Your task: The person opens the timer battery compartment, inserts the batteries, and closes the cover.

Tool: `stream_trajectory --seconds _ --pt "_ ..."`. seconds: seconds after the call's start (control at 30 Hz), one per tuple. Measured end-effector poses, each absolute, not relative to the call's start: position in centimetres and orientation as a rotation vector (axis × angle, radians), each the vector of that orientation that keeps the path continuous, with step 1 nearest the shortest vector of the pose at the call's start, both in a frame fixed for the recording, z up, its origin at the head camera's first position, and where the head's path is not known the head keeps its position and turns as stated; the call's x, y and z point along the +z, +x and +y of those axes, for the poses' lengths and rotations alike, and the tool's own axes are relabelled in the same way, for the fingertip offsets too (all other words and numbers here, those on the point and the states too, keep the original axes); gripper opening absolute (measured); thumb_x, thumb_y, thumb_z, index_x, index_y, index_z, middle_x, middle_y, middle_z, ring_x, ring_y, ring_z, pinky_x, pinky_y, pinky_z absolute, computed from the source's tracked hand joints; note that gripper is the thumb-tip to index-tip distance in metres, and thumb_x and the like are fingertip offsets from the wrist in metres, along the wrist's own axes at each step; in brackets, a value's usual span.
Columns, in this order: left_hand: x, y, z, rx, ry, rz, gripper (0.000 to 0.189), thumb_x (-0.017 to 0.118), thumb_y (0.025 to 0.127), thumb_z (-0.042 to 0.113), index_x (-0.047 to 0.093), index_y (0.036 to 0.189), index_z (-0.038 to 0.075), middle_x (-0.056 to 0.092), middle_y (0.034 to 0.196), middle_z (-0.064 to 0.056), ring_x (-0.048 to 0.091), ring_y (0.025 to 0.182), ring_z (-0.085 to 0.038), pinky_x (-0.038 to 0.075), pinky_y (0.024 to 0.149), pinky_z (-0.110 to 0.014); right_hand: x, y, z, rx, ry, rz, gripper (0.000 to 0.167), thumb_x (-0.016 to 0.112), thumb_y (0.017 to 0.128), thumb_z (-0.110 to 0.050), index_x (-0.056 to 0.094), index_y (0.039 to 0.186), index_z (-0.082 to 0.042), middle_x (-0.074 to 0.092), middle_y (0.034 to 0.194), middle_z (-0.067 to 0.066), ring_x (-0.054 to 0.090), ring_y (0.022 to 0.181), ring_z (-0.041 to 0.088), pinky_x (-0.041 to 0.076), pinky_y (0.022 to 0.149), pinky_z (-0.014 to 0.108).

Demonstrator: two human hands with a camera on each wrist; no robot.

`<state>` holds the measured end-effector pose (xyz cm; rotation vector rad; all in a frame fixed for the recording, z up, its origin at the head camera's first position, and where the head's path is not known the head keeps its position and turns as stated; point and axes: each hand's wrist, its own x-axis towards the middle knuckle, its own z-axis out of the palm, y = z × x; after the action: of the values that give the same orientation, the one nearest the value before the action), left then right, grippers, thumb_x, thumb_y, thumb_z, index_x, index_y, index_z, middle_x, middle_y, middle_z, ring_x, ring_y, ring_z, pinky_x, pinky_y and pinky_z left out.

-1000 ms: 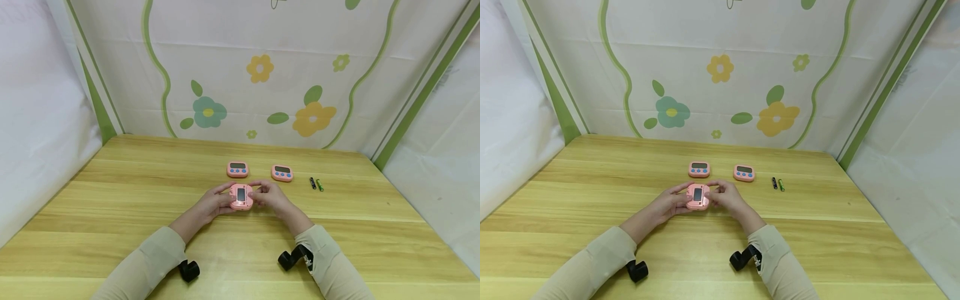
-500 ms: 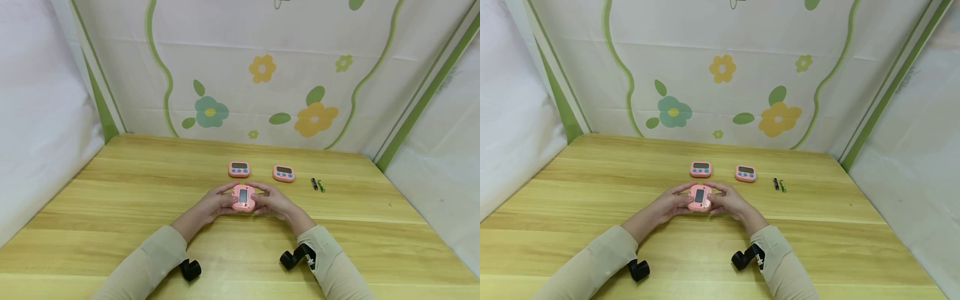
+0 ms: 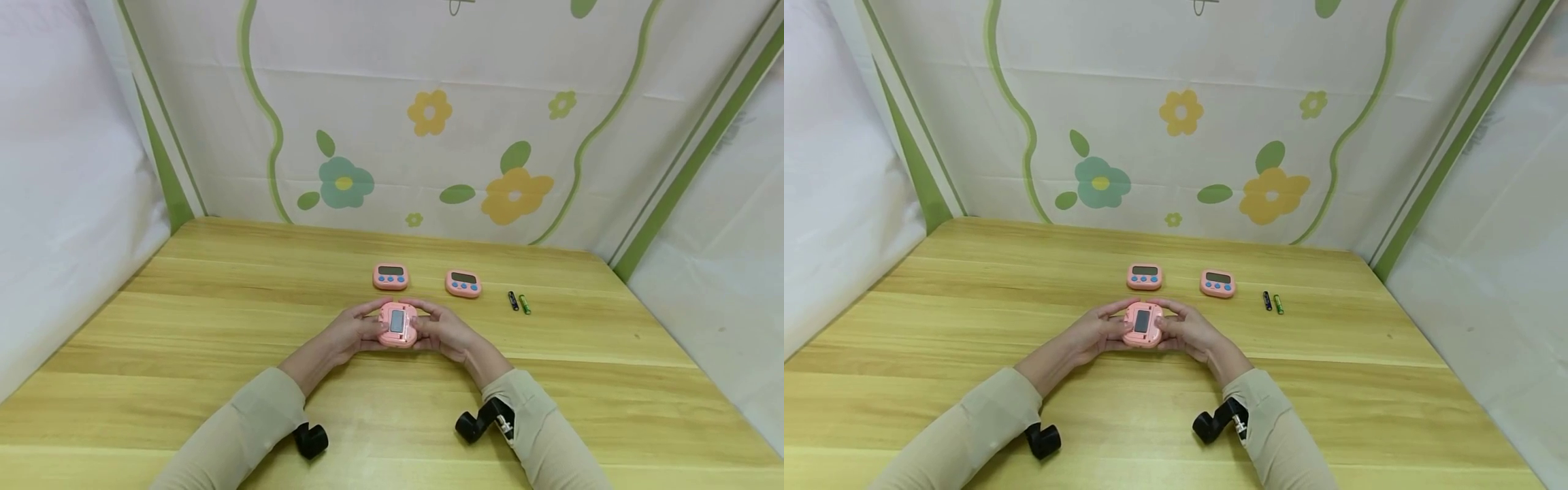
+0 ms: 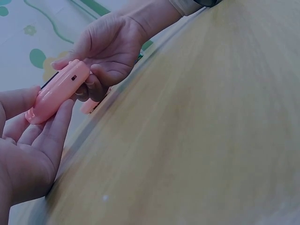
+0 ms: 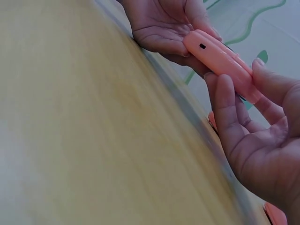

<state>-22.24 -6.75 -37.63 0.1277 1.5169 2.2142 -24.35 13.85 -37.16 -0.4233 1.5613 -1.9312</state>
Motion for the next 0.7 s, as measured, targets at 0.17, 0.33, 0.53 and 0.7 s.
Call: stream_trajectory --seconds 0.17,0.33,0.53,0.7 --pt "-37.64 -22.25 -6.84 2.212 0.143 1.522 0.054 0.052 0.081 -0.004 0.037 0.131 0.008 0.047 0.116 -0.024 0.057 0.084 -0.024 0.048 0.074 -0.04 -37.23 -24.42 13.68 -1.947 -0.402 1.565 0.046 0.048 0.088 -0.006 0.033 0.132 -0.005 0.058 0.086 0.01 0.057 0.068 0.016 0.05 0.059 0.026" --pt "-37.49 -21.89 -6.88 2.22 0.119 1.497 0.055 0.052 0.081 -0.004 0.036 0.132 0.01 0.047 0.116 -0.023 0.058 0.082 -0.023 0.048 0.074 -0.039 -37.15 -24.22 13.58 -1.953 -0.411 1.563 0.044 0.048 0.088 -0.008 0.036 0.13 -0.006 0.058 0.086 0.01 0.056 0.066 0.015 0.049 0.058 0.025" --pt "-37.3 -21.57 -6.84 2.256 0.14 1.45 0.058 0.051 0.082 -0.004 0.033 0.134 0.015 0.044 0.121 -0.021 0.057 0.086 -0.024 0.048 0.076 -0.037 -36.62 -24.07 13.47 -1.967 -0.386 1.597 0.051 0.052 0.087 -0.012 0.032 0.133 -0.01 0.058 0.088 0.01 0.056 0.065 0.015 0.049 0.057 0.024" --pt "-37.43 -21.65 -6.83 2.29 0.162 1.447 0.06 0.051 0.081 -0.006 0.031 0.135 0.014 0.044 0.12 -0.021 0.056 0.087 -0.024 0.048 0.076 -0.036 -36.58 -24.08 13.41 -1.972 -0.405 1.616 0.052 0.051 0.088 -0.014 0.028 0.134 -0.005 0.057 0.097 0.011 0.058 0.072 0.016 0.05 0.06 0.026"
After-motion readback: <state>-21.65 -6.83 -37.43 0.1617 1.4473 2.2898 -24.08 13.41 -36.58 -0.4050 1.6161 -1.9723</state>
